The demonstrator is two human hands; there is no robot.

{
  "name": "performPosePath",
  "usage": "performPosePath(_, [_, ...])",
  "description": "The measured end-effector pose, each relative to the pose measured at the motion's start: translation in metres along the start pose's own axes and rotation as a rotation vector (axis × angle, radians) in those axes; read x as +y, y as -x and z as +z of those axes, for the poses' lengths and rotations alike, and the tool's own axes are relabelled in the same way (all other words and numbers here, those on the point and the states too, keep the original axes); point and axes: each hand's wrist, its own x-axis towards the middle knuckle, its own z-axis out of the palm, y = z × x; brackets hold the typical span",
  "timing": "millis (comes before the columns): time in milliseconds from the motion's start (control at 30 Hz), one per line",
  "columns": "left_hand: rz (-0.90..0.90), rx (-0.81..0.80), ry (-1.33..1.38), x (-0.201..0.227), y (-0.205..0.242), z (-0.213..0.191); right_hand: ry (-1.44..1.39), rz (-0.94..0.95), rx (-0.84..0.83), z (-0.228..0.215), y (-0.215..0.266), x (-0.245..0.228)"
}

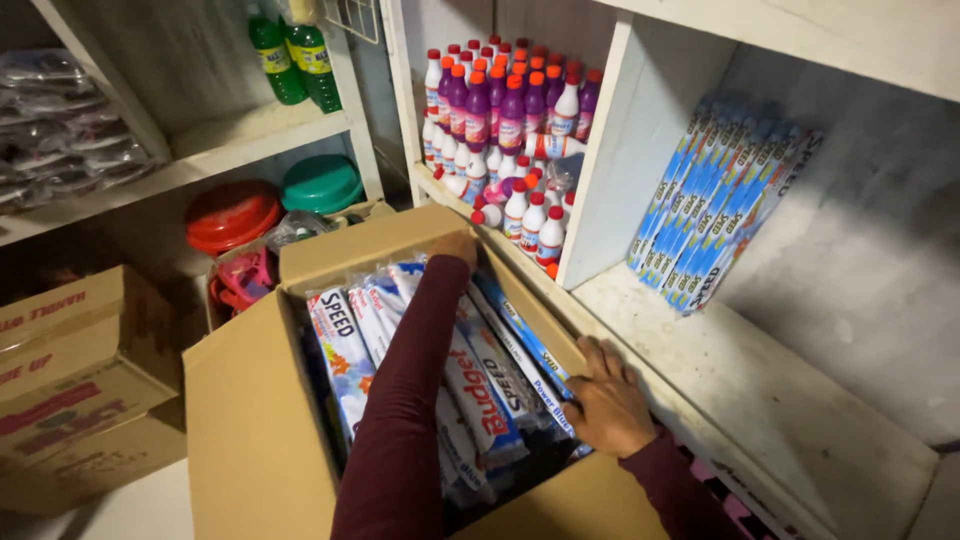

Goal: The person takes long, rectangular packages labeled 'SPEED' from a cardboard box and places them upright on a white shelf. The person handles the packages by hand, arranging them in a row next to other similar items already on the shelf.

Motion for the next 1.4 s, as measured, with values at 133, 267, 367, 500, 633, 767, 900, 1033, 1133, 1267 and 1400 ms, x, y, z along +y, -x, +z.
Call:
performPosePath(133, [-0.108, -0.214, -0.012, 0.016, 0.011, -0.015, -0.032, -0.002, -0.009, -0.004, 0.0, -0.001])
performPosePath(267, [-0.207, -0.209, 0.013, 0.026, 0.023, -0.03, -0.053, -0.003, -0.008, -0.001, 0.001, 0.0])
performPosePath(367, [-0.23, -0.209, 0.018, 0.025, 0.021, -0.02, -0.064, -0.005, 0.014, -0.002, 0.003, -0.001])
performPosePath(500, [-0.28, -0.117, 0.008, 0.026, 0.017, -0.009, -0.06, 0.001, 0.015, -0.003, 0.003, -0.002])
performPosePath(633, [-0.276, -0.166, -0.042, 0.036, 0.03, -0.023, -0.061, 0.014, -0.001, -0.009, 0.006, -0.005])
performPosePath(767, [-0.269, -0.126, -0.062, 0.039, 0.034, -0.029, -0.075, -0.005, 0.019, -0.008, 0.006, -0.004])
performPosePath(900, [-0.282, -0.111, -0.098, 0.045, 0.036, -0.036, -0.086, -0.003, 0.017, -0.008, 0.005, -0.003])
performPosePath(1033, [-0.272, -0.112, -0.094, 0.042, 0.036, -0.031, -0.087, -0.015, 0.034, -0.005, 0.006, -0.001])
performPosePath(1133, [-0.251, -0.078, -0.121, 0.044, 0.038, -0.032, -0.097, -0.016, 0.04, -0.006, 0.006, -0.002])
performPosePath(1267, [-0.248, -0.085, -0.154, 0.047, 0.042, -0.037, -0.107, 0.0, 0.035, -0.009, 0.007, -0.003])
performPosePath(1400, [-0.229, -0.124, -0.218, 0.047, 0.043, -0.038, -0.11, 0.007, 0.028, -0.005, 0.007, -0.001])
